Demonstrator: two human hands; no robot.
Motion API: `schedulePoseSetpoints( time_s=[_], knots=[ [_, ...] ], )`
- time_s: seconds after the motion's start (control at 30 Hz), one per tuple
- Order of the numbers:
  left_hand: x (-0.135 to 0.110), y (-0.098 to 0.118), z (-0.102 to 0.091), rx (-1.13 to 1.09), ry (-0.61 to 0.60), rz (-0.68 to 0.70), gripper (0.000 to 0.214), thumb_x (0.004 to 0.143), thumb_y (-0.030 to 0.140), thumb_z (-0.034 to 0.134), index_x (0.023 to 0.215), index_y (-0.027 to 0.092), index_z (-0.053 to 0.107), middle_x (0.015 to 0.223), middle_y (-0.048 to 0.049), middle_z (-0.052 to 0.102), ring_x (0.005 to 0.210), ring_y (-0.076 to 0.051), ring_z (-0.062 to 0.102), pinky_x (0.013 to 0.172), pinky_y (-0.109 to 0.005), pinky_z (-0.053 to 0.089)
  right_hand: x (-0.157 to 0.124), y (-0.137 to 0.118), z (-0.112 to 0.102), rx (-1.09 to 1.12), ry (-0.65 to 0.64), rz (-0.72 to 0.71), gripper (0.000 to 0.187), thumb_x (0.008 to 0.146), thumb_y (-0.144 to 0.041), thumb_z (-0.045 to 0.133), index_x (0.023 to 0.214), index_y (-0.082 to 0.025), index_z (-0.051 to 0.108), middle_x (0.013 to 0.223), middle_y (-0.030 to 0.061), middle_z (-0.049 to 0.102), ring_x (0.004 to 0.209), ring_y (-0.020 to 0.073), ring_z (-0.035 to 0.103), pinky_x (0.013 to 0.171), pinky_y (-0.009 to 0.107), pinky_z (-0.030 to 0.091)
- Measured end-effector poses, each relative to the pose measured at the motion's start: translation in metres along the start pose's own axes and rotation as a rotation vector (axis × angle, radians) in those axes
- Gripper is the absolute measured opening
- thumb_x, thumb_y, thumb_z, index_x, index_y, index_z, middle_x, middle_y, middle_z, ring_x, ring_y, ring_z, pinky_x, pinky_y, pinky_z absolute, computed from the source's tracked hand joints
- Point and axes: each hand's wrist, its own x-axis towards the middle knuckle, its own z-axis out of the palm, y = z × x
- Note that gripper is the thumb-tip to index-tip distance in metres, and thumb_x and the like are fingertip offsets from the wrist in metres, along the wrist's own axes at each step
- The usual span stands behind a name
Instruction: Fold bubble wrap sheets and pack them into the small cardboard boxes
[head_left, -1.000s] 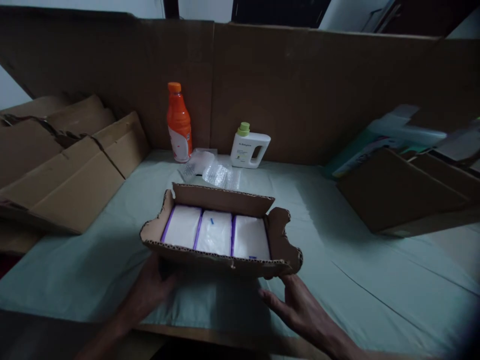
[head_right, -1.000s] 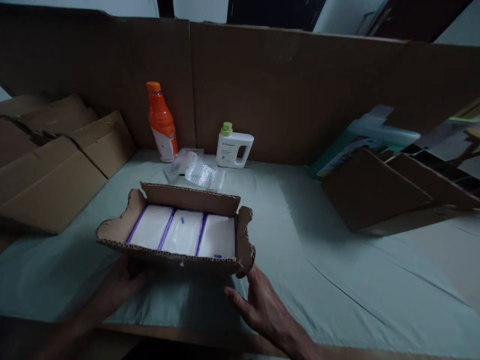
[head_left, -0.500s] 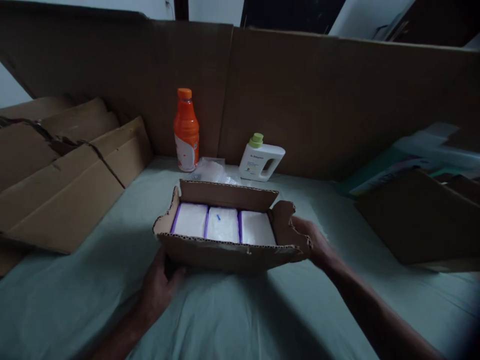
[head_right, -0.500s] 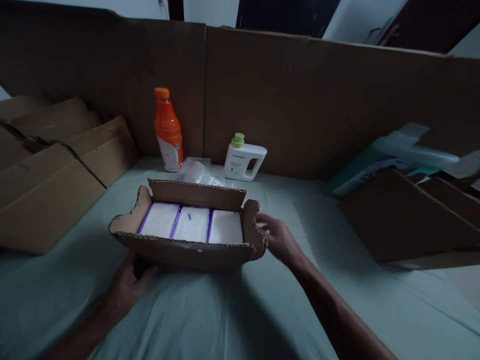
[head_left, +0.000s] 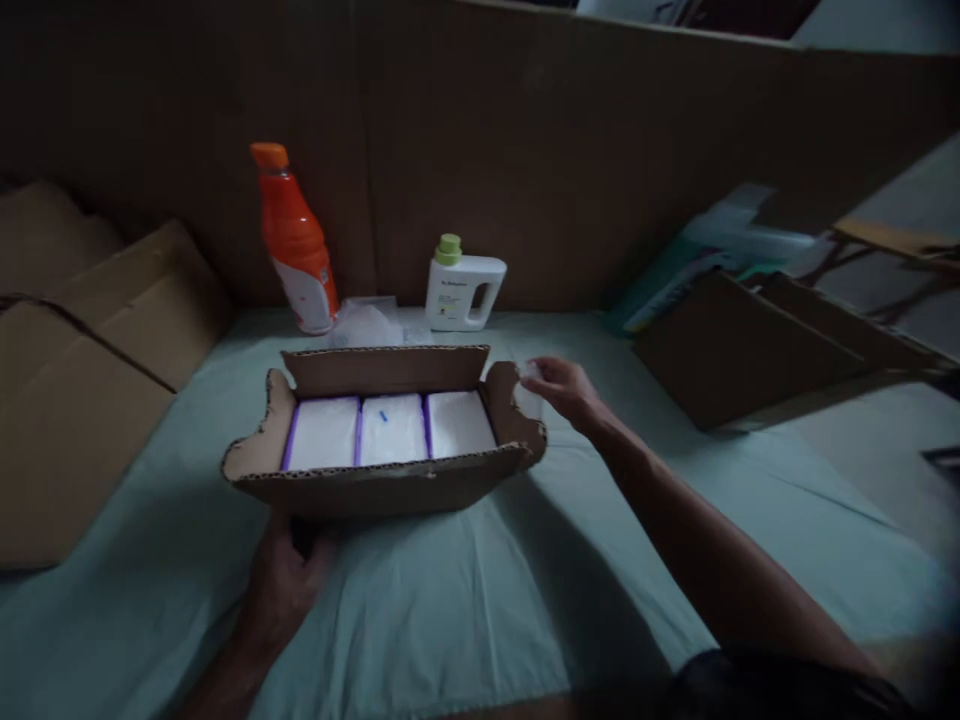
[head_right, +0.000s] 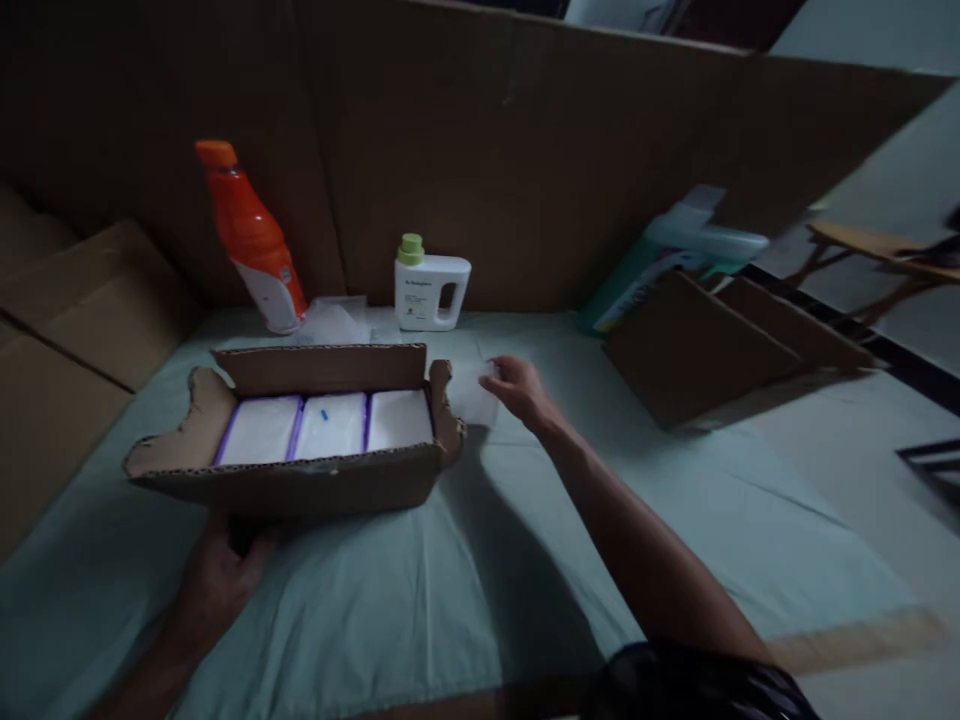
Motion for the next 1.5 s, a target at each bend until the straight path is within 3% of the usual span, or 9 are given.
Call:
schedulePoseSetpoints(
  time_s=[0.13,0.23,0.37,0.5,0.6,1.07,1.23,1.4,1.5],
  knots=[
    [0.004,-0.001,-0.002,-0.039,0.014,0.041,0.054,0.075,0.041,0.065,0.122,0.018,0.055,0.112,-0.0124,0.068,0.111,-0.036,0.066,0.105,-0.050,0.050,-0.076,0.028,-0.077,-0.330,-0.015,0.234,0.047,0.066,-0.053,0.077,0.096,-0.017,0.072,0.086,0.0085,0.073,0.076,0.0244,0.066,0.066,0.034,0.050],
    [0.006,0.006,-0.011,-0.114,0.025,0.040,0.060,0.072,0.040,0.069,0.125,0.018,0.054,0.117,-0.0123,0.066,0.117,-0.036,0.063,0.112,-0.052,0.044,-0.116,0.020,-0.094,-0.602,0.191,0.123,0.052,0.074,-0.054,0.075,0.114,-0.020,0.071,0.118,0.0152,0.071,0.104,0.0348,0.067,0.085,0.048,0.053],
    [0.007,0.026,-0.027,-0.304,-0.028,0.056,0.064,0.074,0.038,0.075,0.131,0.023,0.051,0.131,-0.0107,0.062,0.128,-0.033,0.057,0.119,-0.050,0.037,-0.135,-0.014,-0.045,-0.366,0.071,-0.199,0.052,0.088,-0.051,0.065,0.132,-0.022,0.062,0.135,0.0143,0.063,0.119,0.0311,0.063,0.098,0.050,0.053],
    [0.009,0.040,-0.030,-0.375,-0.084,0.026,0.060,0.074,0.039,0.077,0.128,0.024,0.056,0.130,-0.0077,0.063,0.132,-0.033,0.054,0.121,-0.050,0.036,-0.136,-0.041,0.037,-0.103,-0.266,-0.199,0.075,0.084,-0.041,0.072,0.149,-0.018,0.043,0.143,0.0176,0.057,0.123,0.0309,0.061,0.097,0.048,0.055],
    [0.014,0.042,-0.020,-0.366,-0.035,-0.031,0.062,0.072,0.045,0.078,0.126,0.021,0.058,0.119,-0.0077,0.068,0.126,-0.035,0.059,0.119,-0.053,0.038,-0.133,-0.047,0.070,-0.058,-0.268,-0.223,0.070,0.085,-0.031,0.069,0.148,-0.018,0.044,0.143,0.0169,0.057,0.124,0.0309,0.059,0.099,0.048,0.054],
    [-0.056,0.023,0.009,-0.306,-0.071,-0.017,0.049,0.083,0.045,0.067,0.123,0.019,0.060,0.124,-0.0141,0.069,0.123,-0.033,0.063,0.111,-0.048,0.047,-0.180,-0.009,0.037,-0.300,-0.059,-0.209,0.036,0.089,-0.054,0.056,0.092,-0.021,0.070,0.093,0.0119,0.075,0.084,0.0311,0.072,0.078,0.049,0.060],
    [-0.002,0.033,0.012,-0.293,-0.108,0.061,0.047,0.078,0.029,0.063,0.123,0.016,0.059,0.116,-0.0137,0.070,0.112,-0.031,0.067,0.102,-0.045,0.052,-0.138,-0.013,0.050,-0.314,-0.045,-0.158,0.040,0.088,-0.055,0.056,0.095,-0.018,0.070,0.093,0.0126,0.076,0.084,0.0312,0.073,0.070,0.042,0.060],
    [0.084,0.039,-0.027,-0.091,-0.319,0.296,0.054,0.074,0.017,0.051,0.127,0.019,0.063,0.117,-0.0106,0.073,0.112,-0.028,0.067,0.100,-0.041,0.053,-0.113,0.000,0.053,-0.354,-0.058,-0.302,0.031,0.094,-0.047,0.053,0.105,-0.020,0.066,0.099,0.0108,0.075,0.090,0.0266,0.072,0.072,0.037,0.059],
    [0.134,0.035,-0.040,0.205,-0.191,0.429,0.041,0.079,0.018,0.051,0.116,0.017,0.069,0.113,-0.0112,0.074,0.105,-0.026,0.069,0.093,-0.037,0.055,-0.122,0.019,0.041,-0.657,0.075,-0.495,0.032,0.094,-0.043,0.052,0.114,-0.022,0.066,0.115,0.0140,0.072,0.111,0.0334,0.066,0.087,0.047,0.055]
  ],
)
